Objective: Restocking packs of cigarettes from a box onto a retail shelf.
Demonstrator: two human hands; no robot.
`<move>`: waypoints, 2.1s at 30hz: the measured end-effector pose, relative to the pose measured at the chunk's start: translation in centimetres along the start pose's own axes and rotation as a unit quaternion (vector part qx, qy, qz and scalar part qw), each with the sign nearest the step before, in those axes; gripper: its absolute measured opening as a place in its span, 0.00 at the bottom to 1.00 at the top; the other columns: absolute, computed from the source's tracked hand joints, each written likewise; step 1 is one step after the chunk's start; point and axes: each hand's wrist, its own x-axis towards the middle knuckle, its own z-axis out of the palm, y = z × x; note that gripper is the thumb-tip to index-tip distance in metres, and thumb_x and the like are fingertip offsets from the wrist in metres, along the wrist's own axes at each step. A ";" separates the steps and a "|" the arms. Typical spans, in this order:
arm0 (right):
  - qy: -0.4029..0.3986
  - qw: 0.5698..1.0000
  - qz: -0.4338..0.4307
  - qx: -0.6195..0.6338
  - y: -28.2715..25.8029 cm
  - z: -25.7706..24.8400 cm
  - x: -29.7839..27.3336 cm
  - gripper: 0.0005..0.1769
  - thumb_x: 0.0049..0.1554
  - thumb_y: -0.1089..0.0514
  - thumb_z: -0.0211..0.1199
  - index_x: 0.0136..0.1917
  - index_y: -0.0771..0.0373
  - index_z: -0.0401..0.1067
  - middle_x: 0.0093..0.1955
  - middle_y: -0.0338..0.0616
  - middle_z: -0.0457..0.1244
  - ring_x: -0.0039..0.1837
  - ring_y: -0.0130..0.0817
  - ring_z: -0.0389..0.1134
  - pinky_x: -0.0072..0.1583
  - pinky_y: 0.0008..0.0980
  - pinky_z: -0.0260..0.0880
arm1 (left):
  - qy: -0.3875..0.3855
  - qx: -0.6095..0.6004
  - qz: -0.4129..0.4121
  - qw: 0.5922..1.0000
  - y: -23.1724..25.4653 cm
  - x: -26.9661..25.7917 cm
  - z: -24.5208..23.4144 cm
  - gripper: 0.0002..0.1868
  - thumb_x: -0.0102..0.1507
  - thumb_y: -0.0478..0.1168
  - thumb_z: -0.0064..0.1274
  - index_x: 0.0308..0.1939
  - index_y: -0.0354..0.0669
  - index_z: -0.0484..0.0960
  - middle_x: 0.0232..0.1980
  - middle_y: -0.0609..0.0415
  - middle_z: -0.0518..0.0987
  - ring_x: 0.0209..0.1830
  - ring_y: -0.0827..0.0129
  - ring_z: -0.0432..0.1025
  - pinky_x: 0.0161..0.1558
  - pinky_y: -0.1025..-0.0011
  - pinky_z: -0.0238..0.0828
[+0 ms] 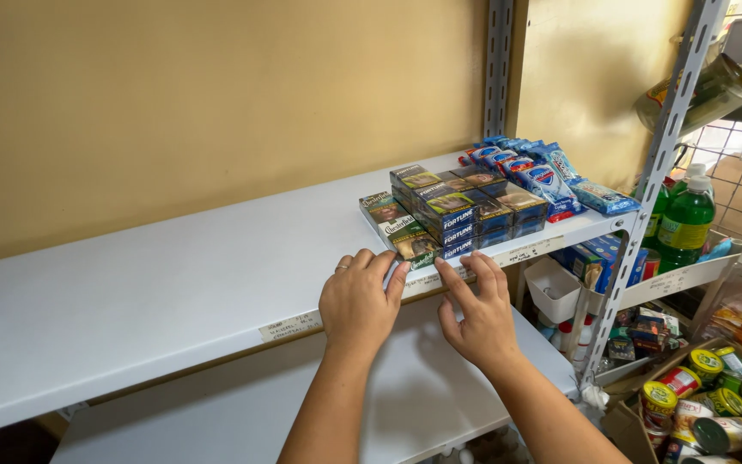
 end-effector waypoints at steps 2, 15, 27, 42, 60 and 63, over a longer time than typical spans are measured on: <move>-0.005 1.000 -0.002 0.003 0.1 -0.3 -0.1 0.33 0.49 0.63 0.63 0.69 0.54 0.70 0.66 0.52 0.57 0.73 0.56 0.56 0.71 0.51 0.59 | 0.005 -0.002 -0.002 1.000 0.0 -0.2 0.1 0.17 0.65 0.55 0.53 0.44 0.48 0.87 0.37 0.55 0.80 0.41 0.57 0.74 0.40 0.59 0.71; -0.055 0.997 -0.027 0.054 1.0 -2.3 0.3 0.33 0.50 0.62 0.63 0.69 0.62 0.65 0.68 0.55 0.57 0.74 0.59 0.56 0.70 0.53 0.59 | 0.072 -0.055 -0.002 0.996 0.3 -0.7 -0.3 0.12 0.64 0.45 0.54 0.48 0.46 0.84 0.38 0.54 0.82 0.41 0.57 0.76 0.40 0.59 0.71; -0.129 0.986 0.013 0.109 10.8 -13.5 0.6 0.35 0.50 0.61 0.65 0.71 0.62 0.64 0.72 0.60 0.54 0.71 0.60 0.59 0.69 0.47 0.62 | 0.123 -0.334 0.201 0.912 14.4 -1.9 3.2 0.13 0.61 0.35 0.55 0.51 0.43 0.80 0.45 0.51 0.80 0.47 0.55 0.75 0.53 0.58 0.69; -0.212 0.929 0.293 -0.081 26.3 -41.8 -8.3 0.27 0.54 0.60 0.64 0.68 0.59 0.67 0.68 0.51 0.56 0.61 0.41 0.68 0.58 0.40 0.70 | -0.114 -0.634 0.231 0.730 40.3 -5.3 20.1 0.13 0.63 0.32 0.51 0.52 0.40 0.79 0.50 0.47 0.79 0.47 0.55 0.76 0.50 0.64 0.76; -0.465 0.743 0.424 -0.227 33.8 -49.7 -24.5 0.19 0.48 0.64 0.59 0.54 0.59 0.76 0.50 0.51 0.67 0.53 0.54 0.70 0.54 0.48 0.70 | -0.393 -0.539 0.287 0.688 54.9 -13.5 31.0 0.09 0.64 0.41 0.53 0.48 0.47 0.81 0.45 0.50 0.81 0.48 0.51 0.76 0.47 0.57 0.73; -0.519 0.678 0.445 -0.271 33.8 -49.4 -24.9 0.16 0.49 0.61 0.61 0.51 0.57 0.78 0.50 0.49 0.68 0.53 0.52 0.71 0.54 0.48 0.72 | -0.433 -0.505 0.278 0.694 54.8 -13.7 31.4 0.11 0.63 0.41 0.53 0.48 0.48 0.81 0.45 0.51 0.81 0.48 0.51 0.76 0.46 0.56 0.73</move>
